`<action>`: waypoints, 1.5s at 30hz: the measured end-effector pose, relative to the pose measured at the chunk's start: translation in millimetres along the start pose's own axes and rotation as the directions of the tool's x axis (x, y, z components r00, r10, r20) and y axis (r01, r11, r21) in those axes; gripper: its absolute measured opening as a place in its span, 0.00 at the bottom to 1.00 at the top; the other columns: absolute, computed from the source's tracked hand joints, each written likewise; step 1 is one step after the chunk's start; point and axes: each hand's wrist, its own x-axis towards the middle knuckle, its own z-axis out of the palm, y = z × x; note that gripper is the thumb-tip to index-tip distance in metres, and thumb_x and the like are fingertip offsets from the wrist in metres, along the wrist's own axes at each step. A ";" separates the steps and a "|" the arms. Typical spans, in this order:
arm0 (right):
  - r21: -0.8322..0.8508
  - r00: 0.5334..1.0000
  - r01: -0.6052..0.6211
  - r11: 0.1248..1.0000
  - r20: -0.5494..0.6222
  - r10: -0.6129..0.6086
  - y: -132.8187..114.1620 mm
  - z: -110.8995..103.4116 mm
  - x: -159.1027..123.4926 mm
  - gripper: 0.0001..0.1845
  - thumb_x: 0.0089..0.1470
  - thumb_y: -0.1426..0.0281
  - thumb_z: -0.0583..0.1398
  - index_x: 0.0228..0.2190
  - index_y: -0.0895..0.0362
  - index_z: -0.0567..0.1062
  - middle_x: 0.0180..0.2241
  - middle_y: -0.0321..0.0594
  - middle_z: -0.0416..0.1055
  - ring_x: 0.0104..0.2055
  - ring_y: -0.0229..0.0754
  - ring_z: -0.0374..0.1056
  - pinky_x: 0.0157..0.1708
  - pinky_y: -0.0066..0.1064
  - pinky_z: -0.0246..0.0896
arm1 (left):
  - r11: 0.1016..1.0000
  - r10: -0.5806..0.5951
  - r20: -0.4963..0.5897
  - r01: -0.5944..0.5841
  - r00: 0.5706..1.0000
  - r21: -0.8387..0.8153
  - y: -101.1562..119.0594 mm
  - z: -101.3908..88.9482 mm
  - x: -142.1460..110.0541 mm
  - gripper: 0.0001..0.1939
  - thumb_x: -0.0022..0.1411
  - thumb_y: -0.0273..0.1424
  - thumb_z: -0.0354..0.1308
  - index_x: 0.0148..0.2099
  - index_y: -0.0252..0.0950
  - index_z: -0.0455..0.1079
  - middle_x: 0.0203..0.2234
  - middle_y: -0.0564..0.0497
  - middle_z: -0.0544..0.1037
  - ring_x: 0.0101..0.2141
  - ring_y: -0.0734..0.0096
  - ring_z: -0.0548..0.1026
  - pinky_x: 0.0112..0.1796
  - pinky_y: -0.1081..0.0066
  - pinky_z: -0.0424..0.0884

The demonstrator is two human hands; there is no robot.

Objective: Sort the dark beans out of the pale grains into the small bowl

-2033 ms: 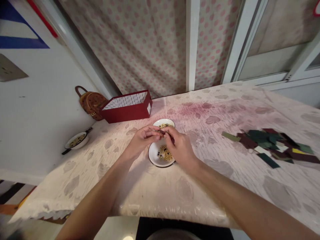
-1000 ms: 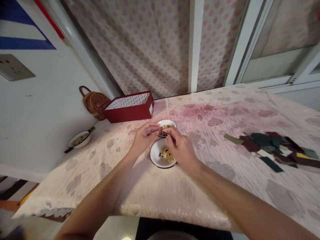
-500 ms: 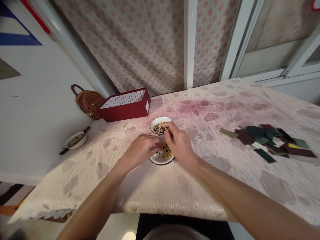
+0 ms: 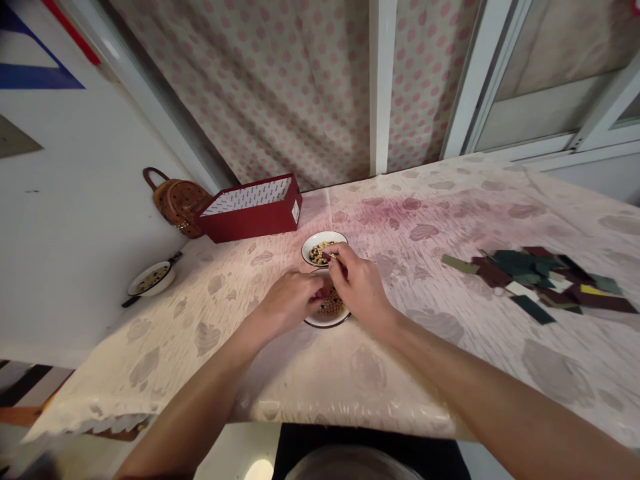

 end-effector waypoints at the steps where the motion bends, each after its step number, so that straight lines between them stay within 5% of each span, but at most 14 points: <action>1: -0.002 1.000 0.003 1.000 -0.001 -0.003 0.1 0.1 0.0 0.12 0.63 0.70 0.54 0.45 0.54 0.74 0.22 0.33 0.73 0.22 0.39 0.68 0.26 0.29 0.57 | 1.000 -0.006 -0.004 0.005 1.000 -0.005 0.1 0.3 -0.1 0.08 0.54 0.19 0.56 0.31 0.38 0.70 0.24 0.51 0.78 0.30 0.60 0.78 0.42 0.62 0.69; 9: 0.008 1.000 -0.012 1.000 0.003 0.012 1.5 1.0 0.1 0.13 0.63 0.69 0.53 0.46 0.55 0.74 0.24 0.35 0.74 0.23 0.39 0.68 0.26 0.29 0.58 | 0.998 -0.035 -0.045 0.032 0.998 -0.056 -1.1 4.0 0.8 0.08 0.52 0.19 0.57 0.30 0.38 0.67 0.24 0.48 0.77 0.28 0.57 0.77 0.40 0.58 0.70; 14: 0.002 1.000 -0.025 1.000 0.008 0.025 1.2 0.2 0.1 0.14 0.63 0.70 0.53 0.46 0.56 0.74 0.24 0.35 0.74 0.24 0.39 0.68 0.27 0.29 0.58 | 0.991 -0.125 -0.077 0.129 0.989 0.042 -0.5 -0.3 1.1 0.10 0.55 0.22 0.57 0.40 0.37 0.70 0.30 0.46 0.80 0.32 0.54 0.79 0.34 0.62 0.69; 19: -0.007 1.000 -0.017 1.000 0.005 0.017 0.6 0.0 0.1 0.13 0.63 0.70 0.53 0.46 0.56 0.75 0.23 0.34 0.73 0.23 0.39 0.67 0.26 0.29 0.57 | 0.952 -0.155 -0.149 0.107 0.977 -0.288 -9.3 -2.8 1.8 0.10 0.54 0.21 0.58 0.39 0.38 0.69 0.29 0.54 0.78 0.31 0.68 0.77 0.34 0.70 0.69; 25: 0.023 1.000 0.006 1.000 0.023 -0.007 -1.4 -0.5 -0.2 0.12 0.62 0.70 0.54 0.43 0.56 0.75 0.20 0.31 0.69 0.21 0.38 0.65 0.25 0.29 0.57 | 0.629 -0.222 -0.182 -0.002 0.958 -0.777 -24.6 3.6 8.6 0.06 0.55 0.24 0.63 0.35 0.35 0.69 0.29 0.53 0.76 0.32 0.74 0.76 0.38 0.72 0.72; 34: 0.096 0.996 0.020 0.995 0.087 -0.028 -3.4 -0.5 -2.0 0.12 0.64 0.70 0.53 0.45 0.56 0.74 0.21 0.31 0.68 0.22 0.38 0.65 0.26 0.29 0.58 | 0.189 -0.364 -0.059 0.012 0.929 -0.982 -27.6 0.8 12.7 0.14 0.52 0.32 0.73 0.37 0.33 0.72 0.31 0.52 0.80 0.33 0.76 0.78 0.42 0.72 0.72; 38: 0.103 0.996 0.023 0.994 0.086 -0.031 -3.4 -0.5 -2.0 0.13 0.63 0.70 0.53 0.45 0.56 0.73 0.20 0.30 0.66 0.22 0.38 0.65 0.26 0.29 0.58 | 0.089 -0.377 -0.009 0.026 0.926 -0.996 -25.0 -0.4 12.4 0.16 0.50 0.30 0.75 0.39 0.33 0.73 0.30 0.52 0.81 0.33 0.75 0.78 0.42 0.72 0.72; 45: 0.118 0.995 0.018 0.993 0.094 -0.029 -1.0 1.6 -2.3 0.14 0.63 0.70 0.53 0.48 0.57 0.73 0.19 0.29 0.65 0.22 0.38 0.66 0.28 0.29 0.60 | 0.059 -0.337 -0.006 0.014 0.941 -0.998 -26.6 1.6 13.6 0.17 0.50 0.29 0.75 0.39 0.32 0.74 0.32 0.52 0.81 0.35 0.74 0.79 0.44 0.71 0.73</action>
